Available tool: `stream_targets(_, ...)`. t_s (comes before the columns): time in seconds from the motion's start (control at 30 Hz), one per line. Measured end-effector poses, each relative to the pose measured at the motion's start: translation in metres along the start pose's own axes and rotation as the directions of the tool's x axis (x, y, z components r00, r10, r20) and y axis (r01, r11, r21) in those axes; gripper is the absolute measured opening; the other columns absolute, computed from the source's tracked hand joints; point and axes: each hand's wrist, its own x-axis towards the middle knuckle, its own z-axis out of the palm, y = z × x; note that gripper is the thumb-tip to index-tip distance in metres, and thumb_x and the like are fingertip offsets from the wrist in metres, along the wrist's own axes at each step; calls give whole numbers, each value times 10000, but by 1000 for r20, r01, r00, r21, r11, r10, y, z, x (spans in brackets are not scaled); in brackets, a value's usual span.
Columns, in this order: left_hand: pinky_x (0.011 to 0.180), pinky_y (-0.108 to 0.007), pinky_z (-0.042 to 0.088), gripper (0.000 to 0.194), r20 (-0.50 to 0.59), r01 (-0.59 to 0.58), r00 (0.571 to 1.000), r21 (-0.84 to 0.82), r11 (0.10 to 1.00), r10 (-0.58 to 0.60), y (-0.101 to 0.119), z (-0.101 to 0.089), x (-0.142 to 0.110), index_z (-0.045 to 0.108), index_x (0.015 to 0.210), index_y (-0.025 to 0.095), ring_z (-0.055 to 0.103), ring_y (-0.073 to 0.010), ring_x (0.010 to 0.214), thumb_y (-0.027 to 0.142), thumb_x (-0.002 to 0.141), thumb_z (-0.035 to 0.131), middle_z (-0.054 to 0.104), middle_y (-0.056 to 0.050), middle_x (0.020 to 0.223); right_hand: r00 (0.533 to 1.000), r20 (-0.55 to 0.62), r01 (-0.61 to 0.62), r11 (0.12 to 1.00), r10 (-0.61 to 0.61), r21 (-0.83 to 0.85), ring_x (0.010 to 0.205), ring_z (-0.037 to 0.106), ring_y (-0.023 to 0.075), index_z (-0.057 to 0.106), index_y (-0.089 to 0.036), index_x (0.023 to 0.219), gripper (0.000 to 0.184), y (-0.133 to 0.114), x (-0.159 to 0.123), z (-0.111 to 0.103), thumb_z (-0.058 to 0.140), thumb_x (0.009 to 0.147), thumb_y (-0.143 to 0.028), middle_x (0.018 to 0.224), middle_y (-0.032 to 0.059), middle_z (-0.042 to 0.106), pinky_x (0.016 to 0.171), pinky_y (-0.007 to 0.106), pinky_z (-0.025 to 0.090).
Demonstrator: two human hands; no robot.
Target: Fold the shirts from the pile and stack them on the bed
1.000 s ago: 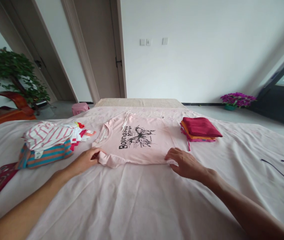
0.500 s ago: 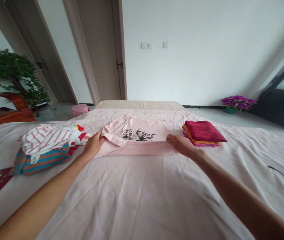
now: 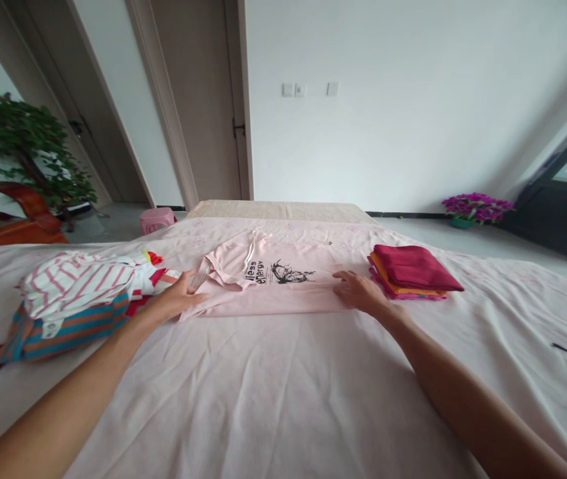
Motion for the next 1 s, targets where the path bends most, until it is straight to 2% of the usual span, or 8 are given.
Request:
stream_targets(0.07, 693, -290, 475, 792, -15, -18, 1000, 180, 983, 21, -1, 0, -15, 341, 1446, 204, 681, -231, 827, 440, 752, 638, 697, -51, 1001, 999, -35, 9, 1000, -8, 19, 1003, 653, 245, 622, -260, 1230, 379, 1, -1, 4, 523, 889, -393, 1255, 63, 645, 755, 309, 473)
stream_targets(0.13, 729, -293, 466, 634, -97, -44, 992, 329, 943, 80, 3, 1, -23, 378, 1428, 243, 676, -232, 911, 335, 825, 549, 692, -57, 1063, 998, -67, 10, 1000, -8, 30, 976, 661, 237, 646, -255, 1191, 342, 0, 0, 6, 510, 909, -392, 1227, 63, 659, 747, 302, 471)
stream_targets(0.3, 840, -295, 461, 466, -259, -123, 934, 418, 900, 248, 13, 3, 1, 449, 1373, 236, 642, -224, 1052, 248, 908, 434, 687, -79, 1115, 990, -138, -15, 1000, 17, 15, 953, 664, 225, 659, -261, 1164, 325, -1, -1, 10, 497, 934, -423, 1212, 50, 661, 741, 299, 465)
stream_targets(0.47, 818, -291, 476, 398, -206, -74, 953, 552, 830, 222, 3, 13, 24, 497, 1321, 209, 646, -215, 1030, 247, 929, 439, 672, -98, 1141, 988, -142, -70, 996, 61, -57, 980, 656, 239, 641, -266, 1201, 379, 0, -4, 12, 451, 954, -483, 1218, 61, 649, 711, 304, 459)
stream_targets(0.6, 764, -343, 498, 404, -224, -45, 939, 671, 740, 260, -3, 18, 11, 480, 1332, 185, 635, -268, 1045, 313, 965, 370, 619, -141, 1219, 982, -153, -120, 990, 108, -73, 1014, 643, 250, 615, -269, 1249, 415, 0, -6, 11, 442, 953, -502, 1232, 78, 629, 733, 321, 469)
stream_targets(0.73, 793, -374, 505, 451, -246, -76, 897, 733, 675, 368, -5, 16, -9, 462, 1339, 175, 595, -301, 1096, 367, 931, 442, 592, -146, 1229, 981, -160, -126, 989, 113, -75, 1042, 628, 245, 606, -270, 1265, 400, 0, -6, 9, 447, 955, -466, 1220, 76, 628, 767, 320, 470)
stream_targets(0.83, 918, -414, 470, 350, -193, -215, 835, 748, 627, 516, -9, 15, -20, 555, 1242, 205, 557, -303, 1151, 290, 917, 457, 578, -136, 1252, 978, -177, -123, 990, 108, -75, 1072, 606, 238, 620, -278, 1241, 359, 1, -6, 8, 474, 947, -424, 1200, 66, 633, 793, 313, 467)
stream_targets(1.0, 957, -349, 450, 252, 91, -562, 768, 571, 599, 634, -15, 11, -29, 645, 1065, 251, 604, -230, 1066, 265, 923, 437, 667, -62, 1103, 949, -305, -109, 990, 76, -91, 1098, 565, 258, 679, -243, 1106, 268, -3, -13, -8, 513, 917, -337, 1140, 78, 648, 852, 334, 449)
